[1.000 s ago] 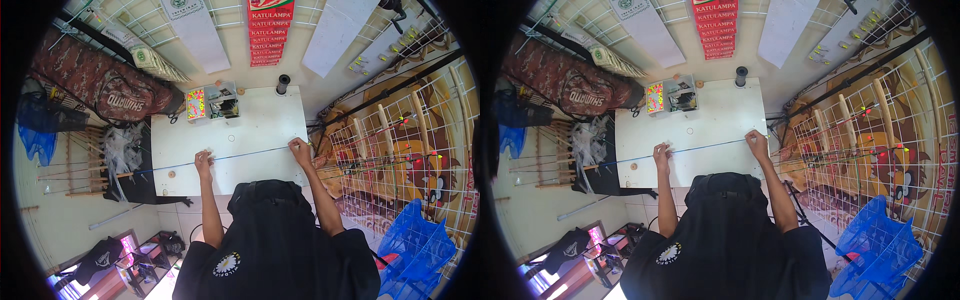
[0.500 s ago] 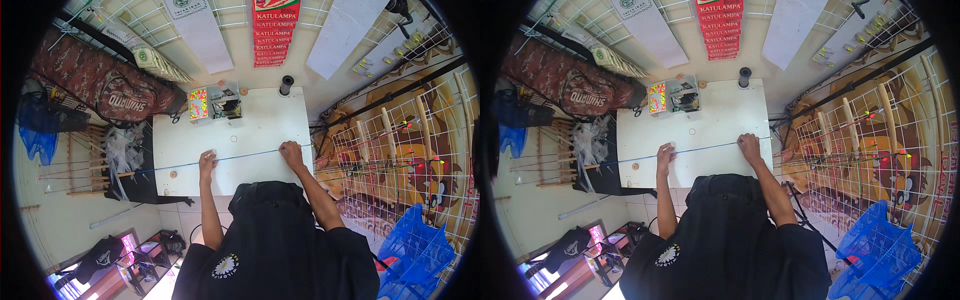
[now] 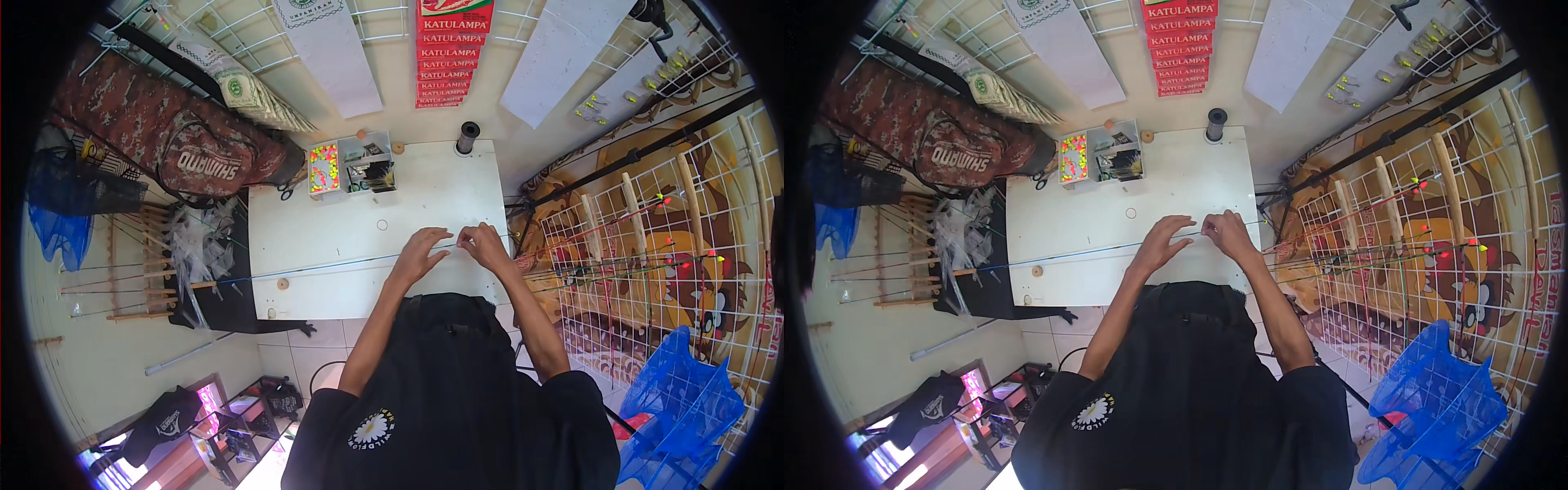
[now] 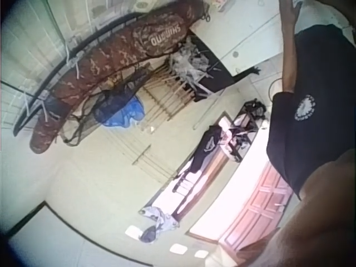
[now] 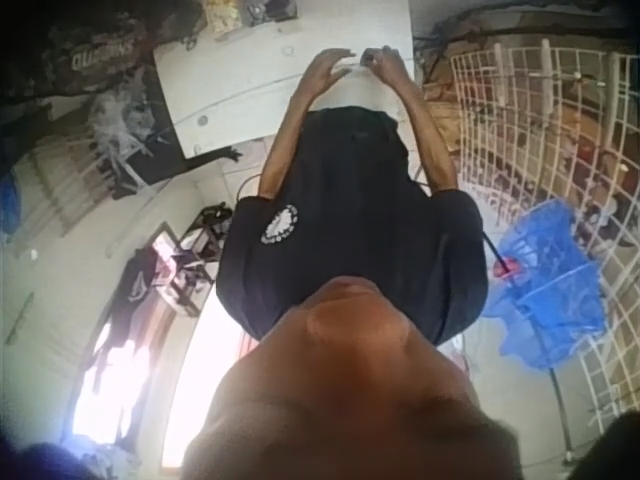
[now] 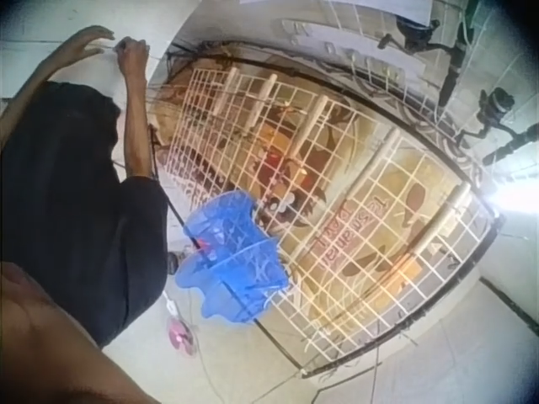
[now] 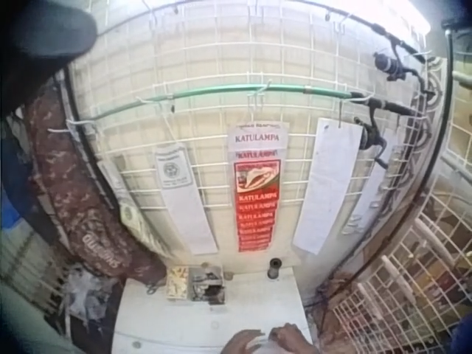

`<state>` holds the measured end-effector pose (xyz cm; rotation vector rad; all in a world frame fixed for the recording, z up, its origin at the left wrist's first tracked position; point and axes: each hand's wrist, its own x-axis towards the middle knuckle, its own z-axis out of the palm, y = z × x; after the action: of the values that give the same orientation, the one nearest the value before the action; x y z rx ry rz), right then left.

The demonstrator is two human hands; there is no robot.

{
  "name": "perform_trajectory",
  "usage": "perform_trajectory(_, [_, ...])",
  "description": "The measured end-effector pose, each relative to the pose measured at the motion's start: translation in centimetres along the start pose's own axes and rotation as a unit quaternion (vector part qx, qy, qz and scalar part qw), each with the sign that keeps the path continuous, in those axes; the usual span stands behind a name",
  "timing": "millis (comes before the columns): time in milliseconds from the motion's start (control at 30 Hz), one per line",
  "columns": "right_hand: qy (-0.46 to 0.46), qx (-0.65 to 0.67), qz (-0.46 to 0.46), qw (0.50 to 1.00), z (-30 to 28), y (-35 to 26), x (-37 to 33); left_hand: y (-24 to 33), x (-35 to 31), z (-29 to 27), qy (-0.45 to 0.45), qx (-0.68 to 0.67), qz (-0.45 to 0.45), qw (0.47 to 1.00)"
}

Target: Assembling a fishing rod by threading the line through a float.

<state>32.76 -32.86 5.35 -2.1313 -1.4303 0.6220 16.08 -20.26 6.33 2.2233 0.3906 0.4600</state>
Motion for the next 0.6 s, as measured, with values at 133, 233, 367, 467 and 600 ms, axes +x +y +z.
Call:
perform_trajectory(133, [-0.008,0.043,-0.013,0.999,-2.2,-1.1,0.0,-0.4,0.8,0.7,-0.076,-0.091,-0.051,0.992])
perform_trajectory(233, [0.0,0.027,-0.013,1.0,-3.8,-2.1,0.0,0.3,1.2,0.0,-0.085,-0.122,-0.086,0.985])
perform_trajectory(367, [-0.005,0.045,0.002,0.999,-5.4,-3.1,0.0,0.9,1.1,-0.9,-0.043,-0.15,-0.125,0.98])
perform_trajectory(467, [0.0,0.043,-0.011,0.999,-6.0,-3.7,0.0,1.3,1.1,-1.6,-0.04,-0.152,-0.149,0.976])
perform_trajectory(600, [0.036,0.052,-0.049,0.997,-6.9,-5.0,-0.1,0.7,1.0,-1.5,0.001,-0.172,-0.123,0.977])
